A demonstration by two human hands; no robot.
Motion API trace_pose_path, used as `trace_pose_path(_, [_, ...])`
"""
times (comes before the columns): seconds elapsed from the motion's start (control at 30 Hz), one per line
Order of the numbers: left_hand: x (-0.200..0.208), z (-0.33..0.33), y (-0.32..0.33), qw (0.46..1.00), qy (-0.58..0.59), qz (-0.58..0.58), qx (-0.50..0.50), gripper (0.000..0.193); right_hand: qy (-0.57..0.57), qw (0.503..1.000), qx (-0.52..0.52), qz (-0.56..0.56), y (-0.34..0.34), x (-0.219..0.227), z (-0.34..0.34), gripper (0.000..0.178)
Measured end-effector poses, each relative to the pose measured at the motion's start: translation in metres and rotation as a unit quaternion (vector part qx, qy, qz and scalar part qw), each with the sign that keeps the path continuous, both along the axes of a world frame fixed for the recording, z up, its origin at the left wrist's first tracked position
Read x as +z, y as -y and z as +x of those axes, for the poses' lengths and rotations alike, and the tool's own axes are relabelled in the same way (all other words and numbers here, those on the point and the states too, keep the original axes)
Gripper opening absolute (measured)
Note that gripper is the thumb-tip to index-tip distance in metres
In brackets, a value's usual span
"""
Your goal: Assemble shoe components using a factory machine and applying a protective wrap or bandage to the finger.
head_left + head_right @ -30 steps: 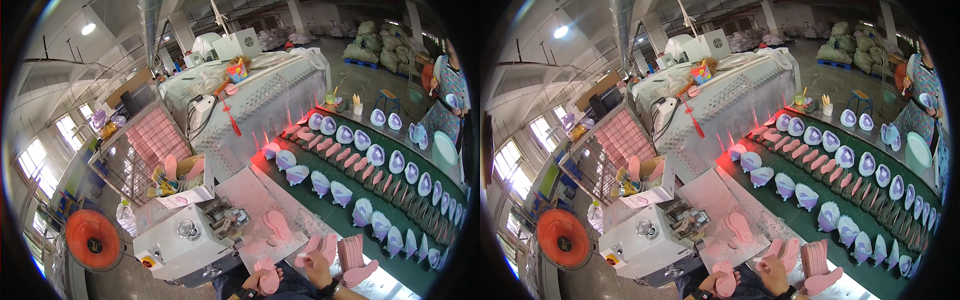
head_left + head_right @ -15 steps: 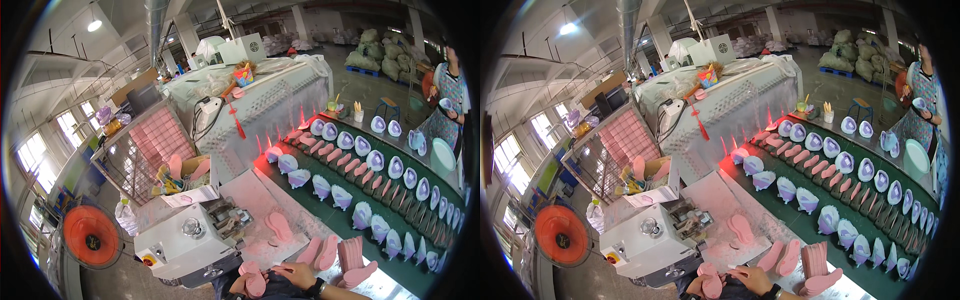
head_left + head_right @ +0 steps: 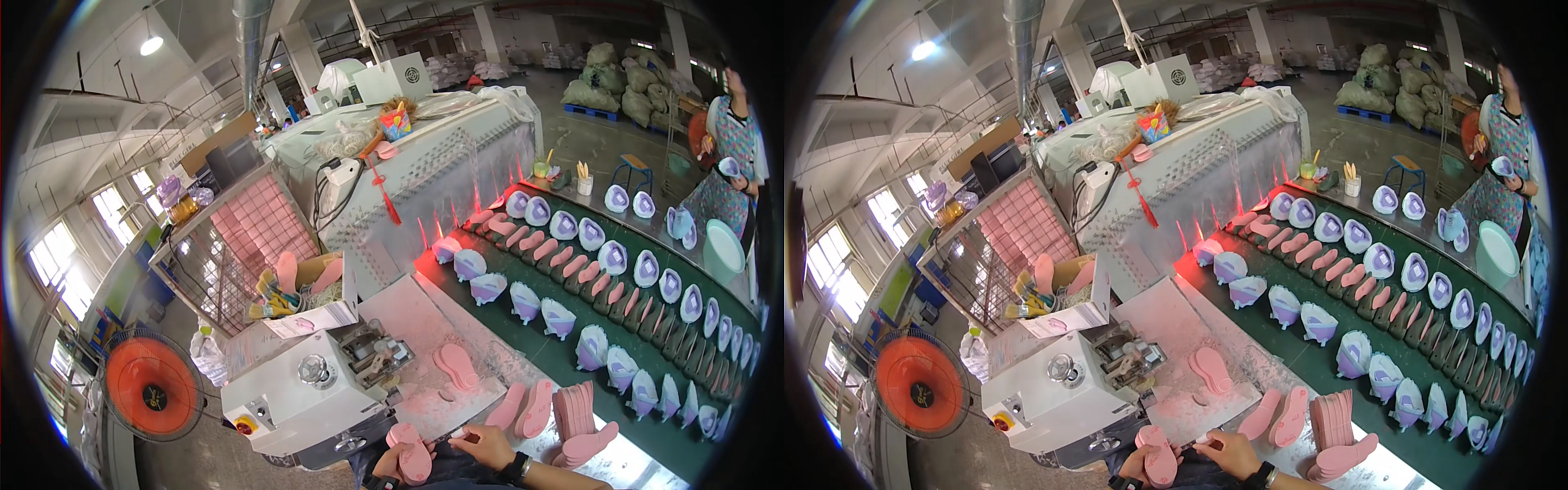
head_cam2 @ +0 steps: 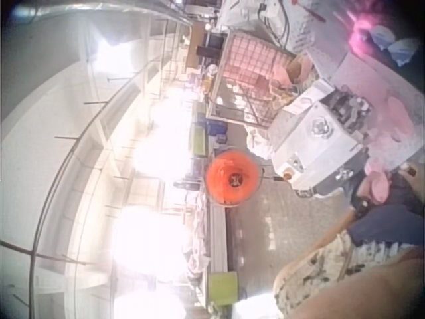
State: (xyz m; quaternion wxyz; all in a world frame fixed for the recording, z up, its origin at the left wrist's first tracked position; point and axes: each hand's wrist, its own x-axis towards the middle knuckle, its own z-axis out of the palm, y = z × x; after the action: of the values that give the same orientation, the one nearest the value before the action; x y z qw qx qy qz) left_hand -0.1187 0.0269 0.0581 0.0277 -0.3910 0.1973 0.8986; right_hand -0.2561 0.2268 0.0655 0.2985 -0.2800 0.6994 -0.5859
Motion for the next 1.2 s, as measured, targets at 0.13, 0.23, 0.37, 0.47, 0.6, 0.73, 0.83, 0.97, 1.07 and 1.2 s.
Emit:
trace_pose_path(0.13, [-0.002, 0.004, 0.003, 1.0, -0.001, -0.006, -0.024, 0.037, -0.069, 0.997, -0.034, -0.027, 0.006, -0.001, 0.004, 0.023])
trace_pose_path(0.23, [-0.008, 0.007, 0.007, 0.997, -0.01, -0.035, -0.071, 0.045, -0.132, 0.988, -0.053, -0.056, 0.007, 0.018, 0.007, 0.024])
trace_pose_path(0.37, [-0.017, 0.01, 0.014, 0.995, -0.002, -0.053, -0.083, 0.049, -0.118, 0.992, -0.026, 0.046, 0.001, 0.02, 0.007, 0.026])
trace_pose_path(0.47, [-0.018, 0.008, 0.015, 0.994, -0.013, -0.065, -0.089, 0.047, -0.13, 0.99, -0.045, 0.039, 0.003, 0.006, 0.007, 0.028])
trace_pose_path(0.6, [-0.027, 0.008, 0.021, 0.995, -0.046, -0.038, -0.079, 0.043, -0.135, 0.988, -0.073, 0.002, 0.011, -0.011, 0.006, 0.028])
trace_pose_path(0.73, [-0.018, 0.0, 0.019, 0.996, -0.015, -0.056, -0.068, 0.042, -0.236, 0.967, -0.058, -0.08, 0.02, -0.052, 0.006, 0.028])
trace_pose_path(0.83, [-0.016, 0.002, 0.027, 0.995, -0.024, -0.062, -0.079, 0.044, -0.197, 0.979, 0.037, -0.034, 0.021, -0.068, 0.011, 0.029])
trace_pose_path(0.97, [-0.011, 0.008, 0.033, 0.99, -0.021, -0.103, -0.097, 0.047, -0.171, 0.983, 0.039, -0.057, 0.026, -0.061, 0.022, 0.028])
trace_pose_path(1.07, [-0.006, 0.003, 0.028, 0.986, -0.043, -0.117, -0.108, 0.044, -0.087, 0.989, 0.104, 0.063, 0.022, -0.05, 0.019, 0.028])
trace_pose_path(1.2, [-0.062, 0.038, 0.056, 0.971, 0.057, -0.203, -0.113, 0.035, -0.194, 0.98, 0.04, 0.031, 0.025, -0.071, 0.029, 0.035])
